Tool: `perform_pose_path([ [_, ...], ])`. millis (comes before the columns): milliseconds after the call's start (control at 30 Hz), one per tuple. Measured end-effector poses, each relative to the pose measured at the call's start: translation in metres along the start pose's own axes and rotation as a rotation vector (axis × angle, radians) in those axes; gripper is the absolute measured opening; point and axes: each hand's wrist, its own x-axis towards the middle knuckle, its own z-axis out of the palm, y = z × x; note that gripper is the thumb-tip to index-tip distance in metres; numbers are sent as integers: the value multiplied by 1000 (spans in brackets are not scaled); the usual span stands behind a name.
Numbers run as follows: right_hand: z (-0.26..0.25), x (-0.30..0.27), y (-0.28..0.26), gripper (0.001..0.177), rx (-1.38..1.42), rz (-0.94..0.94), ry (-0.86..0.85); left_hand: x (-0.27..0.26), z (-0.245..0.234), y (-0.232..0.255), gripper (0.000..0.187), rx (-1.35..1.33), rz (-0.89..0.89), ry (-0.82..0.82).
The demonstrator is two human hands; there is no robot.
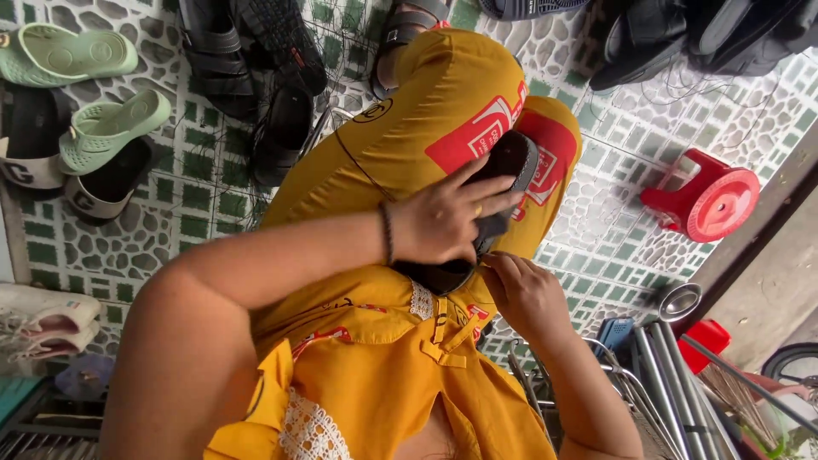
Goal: The person sits on the floor and uses a needle and thread to stitch the straps and sole of a black sandal, handling the sandal and sewing supplies.
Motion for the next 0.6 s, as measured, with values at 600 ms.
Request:
perform_pose_path([
  [600,38,-8,23,12,339,-76,281,-57,69,30,40,-316,-564,41],
])
